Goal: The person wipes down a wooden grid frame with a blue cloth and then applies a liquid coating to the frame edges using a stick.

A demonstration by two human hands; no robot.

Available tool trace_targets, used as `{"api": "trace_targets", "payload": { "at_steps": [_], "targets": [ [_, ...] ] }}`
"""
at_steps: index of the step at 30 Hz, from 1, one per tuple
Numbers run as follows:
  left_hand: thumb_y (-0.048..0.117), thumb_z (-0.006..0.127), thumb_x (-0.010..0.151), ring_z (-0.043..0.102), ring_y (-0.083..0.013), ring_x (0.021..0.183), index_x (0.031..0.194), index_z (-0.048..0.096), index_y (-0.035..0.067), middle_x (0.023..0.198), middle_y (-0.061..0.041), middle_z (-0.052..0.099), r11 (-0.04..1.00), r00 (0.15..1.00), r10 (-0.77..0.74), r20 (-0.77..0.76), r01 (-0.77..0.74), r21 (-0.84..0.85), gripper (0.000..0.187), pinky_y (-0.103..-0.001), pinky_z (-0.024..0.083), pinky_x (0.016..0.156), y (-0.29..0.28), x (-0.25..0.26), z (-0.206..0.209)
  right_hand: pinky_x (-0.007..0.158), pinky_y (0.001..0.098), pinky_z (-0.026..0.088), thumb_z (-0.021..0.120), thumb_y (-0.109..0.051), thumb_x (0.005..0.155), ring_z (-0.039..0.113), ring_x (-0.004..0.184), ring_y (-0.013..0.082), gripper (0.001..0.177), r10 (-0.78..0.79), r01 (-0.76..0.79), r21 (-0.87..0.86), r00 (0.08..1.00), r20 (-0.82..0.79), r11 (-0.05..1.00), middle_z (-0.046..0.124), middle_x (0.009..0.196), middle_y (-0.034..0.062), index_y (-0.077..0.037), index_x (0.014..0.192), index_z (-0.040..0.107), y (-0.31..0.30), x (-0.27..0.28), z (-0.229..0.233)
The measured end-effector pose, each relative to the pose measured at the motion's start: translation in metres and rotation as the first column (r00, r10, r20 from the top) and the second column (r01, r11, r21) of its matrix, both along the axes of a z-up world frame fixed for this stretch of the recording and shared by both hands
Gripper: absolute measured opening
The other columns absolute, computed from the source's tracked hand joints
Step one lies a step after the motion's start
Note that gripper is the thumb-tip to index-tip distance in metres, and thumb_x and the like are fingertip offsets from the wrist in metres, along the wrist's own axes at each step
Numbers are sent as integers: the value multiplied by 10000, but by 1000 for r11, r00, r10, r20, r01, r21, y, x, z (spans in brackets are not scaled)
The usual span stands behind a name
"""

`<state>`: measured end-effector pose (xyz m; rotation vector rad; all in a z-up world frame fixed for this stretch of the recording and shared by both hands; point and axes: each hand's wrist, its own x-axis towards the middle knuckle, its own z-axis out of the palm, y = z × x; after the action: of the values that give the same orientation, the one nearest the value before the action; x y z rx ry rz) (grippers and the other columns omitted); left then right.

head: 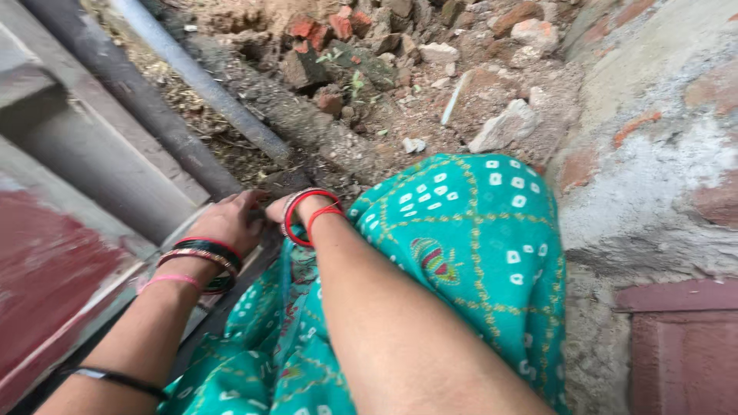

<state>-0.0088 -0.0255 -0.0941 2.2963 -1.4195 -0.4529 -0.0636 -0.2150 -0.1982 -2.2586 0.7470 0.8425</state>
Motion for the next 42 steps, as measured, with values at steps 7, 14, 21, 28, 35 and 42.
{"api": "trace_targets", "payload": {
  "at_steps": [7, 14, 21, 28, 35, 42],
  "targets": [
    [197, 578, 882, 622, -365, 1231, 1440, 546, 201, 1347, -185, 626, 995, 995, -95, 19, 95, 10, 559, -460, 503, 1055, -19, -12, -6, 1032, 435, 476, 527, -311, 830, 681, 1187, 276, 492, -35, 25, -102, 994, -99, 994, 707, 1317, 139, -82, 1214, 734, 11, -11, 7],
    [186, 566, 902, 616, -355, 1246, 1436, 547, 191, 1371, -165, 626, 994, 997, -69, -19, 71, 86, 535, -457, 480, 1078, -28, -19, -3, 1003, 428, 498, 582, -292, 798, 692, 1157, 271, 472, -7, -6, -82, 987, -160, 997, 720, 1283, 128, -100, 1198, 742, 1, -17, -14],
    [254, 694, 838, 618, -349, 1240, 1400, 570, 183, 1342, -155, 645, 991, 995, -84, -59, 89, 98, 580, -449, 496, 1046, -25, -18, 7, 973, 421, 520, 637, -272, 765, 703, 1128, 267, 460, 7, -20, -67, 982, -188, 998, 733, 1250, 117, -118, 1183, 751, -1, -14, -31],
    [214, 635, 907, 629, -361, 1218, 1416, 570, 222, 1349, -149, 642, 986, 999, 3, -52, 5, 164, 513, -462, 500, 1038, -23, -16, 22, 944, 414, 542, 693, -253, 733, 714, 1098, 262, 455, 116, -142, -114, 971, -207, 983, 746, 1217, 106, -136, 1168, 759, 29, -18, 6],
    [142, 574, 927, 651, -347, 1196, 1421, 588, 211, 1295, -152, 679, 999, 999, -18, -30, 19, 43, 499, -448, 516, 1021, -26, -4, 42, 915, 407, 564, 748, -234, 700, 725, 1069, 257, 460, 336, -380, -254, 920, -200, 890, 759, 1183, 95, -154, 1153, 768, 22, -20, 132],
    [100, 605, 853, 679, -294, 1166, 1381, 592, 189, 1243, -88, 725, 999, 997, -17, -76, 15, -30, 535, -409, 534, 1004, -43, 11, 79, 885, 400, 587, 803, -215, 668, 736, 1040, 252, 472, 358, -367, -360, 929, -94, 858, 772, 1150, 84, -172, 1137, 776, -10, -14, 235]
  ]
}}
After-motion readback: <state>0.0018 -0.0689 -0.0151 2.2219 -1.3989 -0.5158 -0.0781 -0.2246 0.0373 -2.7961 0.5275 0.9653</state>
